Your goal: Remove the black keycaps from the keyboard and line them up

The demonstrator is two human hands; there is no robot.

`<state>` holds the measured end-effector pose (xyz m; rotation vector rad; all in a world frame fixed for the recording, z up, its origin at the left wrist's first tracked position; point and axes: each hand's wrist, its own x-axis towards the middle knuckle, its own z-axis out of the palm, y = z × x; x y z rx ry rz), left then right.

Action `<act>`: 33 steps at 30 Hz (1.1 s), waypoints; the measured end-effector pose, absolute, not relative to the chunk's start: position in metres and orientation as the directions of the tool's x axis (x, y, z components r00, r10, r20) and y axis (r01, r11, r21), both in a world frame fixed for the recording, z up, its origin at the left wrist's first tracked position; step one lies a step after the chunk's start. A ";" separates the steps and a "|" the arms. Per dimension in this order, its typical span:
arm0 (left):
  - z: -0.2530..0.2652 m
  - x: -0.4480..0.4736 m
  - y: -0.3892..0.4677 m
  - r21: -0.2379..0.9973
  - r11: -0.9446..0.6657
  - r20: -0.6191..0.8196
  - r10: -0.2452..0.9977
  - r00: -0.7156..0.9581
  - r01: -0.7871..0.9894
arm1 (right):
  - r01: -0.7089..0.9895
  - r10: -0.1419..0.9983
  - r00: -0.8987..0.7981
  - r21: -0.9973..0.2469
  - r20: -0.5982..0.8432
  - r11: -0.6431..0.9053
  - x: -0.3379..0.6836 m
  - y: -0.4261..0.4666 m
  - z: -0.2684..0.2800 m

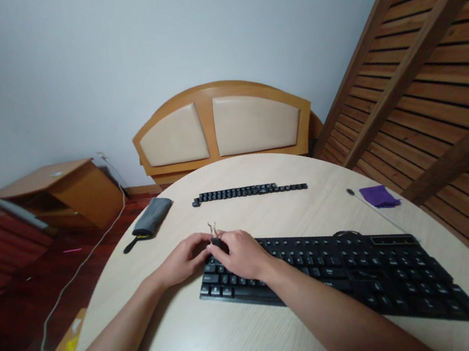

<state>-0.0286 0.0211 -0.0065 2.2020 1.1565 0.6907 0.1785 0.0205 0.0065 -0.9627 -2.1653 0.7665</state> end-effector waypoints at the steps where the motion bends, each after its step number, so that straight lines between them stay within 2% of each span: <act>1: -0.007 -0.029 0.021 0.678 -0.476 0.186 0.848 0.497 0.559 | 0.413 0.781 -0.535 -0.707 0.322 0.574 0.178 0.020 0.006; 6: -0.008 -0.029 0.022 0.695 -0.474 0.198 0.849 0.489 0.540 | 0.414 0.743 -0.555 -0.650 0.375 0.638 0.179 0.018 0.008; 9: -0.007 -0.029 0.022 0.700 -0.469 0.193 0.850 0.490 0.538 | 0.448 0.739 -0.570 -0.619 0.358 0.645 0.182 0.017 0.016; 14: -0.006 -0.029 0.021 0.690 -0.446 0.160 0.862 0.481 0.570 | 0.390 0.778 -0.566 -0.744 0.272 0.543 0.193 0.015 0.027; 16: -0.005 -0.028 0.021 0.691 -0.444 0.160 0.864 0.477 0.571 | 0.381 0.779 -0.569 -0.756 0.262 0.533 0.197 0.015 0.029; 23: -0.005 -0.026 0.020 0.711 -0.465 0.208 0.855 0.474 0.527 | 0.470 0.739 -0.633 -0.645 0.229 0.602 0.201 0.026 0.019; 29: -0.003 -0.023 0.017 0.731 -0.485 0.230 0.837 0.496 0.479 | 0.410 0.778 -0.570 -0.728 0.266 0.549 0.198 0.029 0.004; 33: 0.001 -0.019 0.014 0.717 -0.497 0.235 0.832 0.502 0.488 | 0.293 0.821 -0.544 -0.878 0.172 0.378 0.198 0.033 -0.001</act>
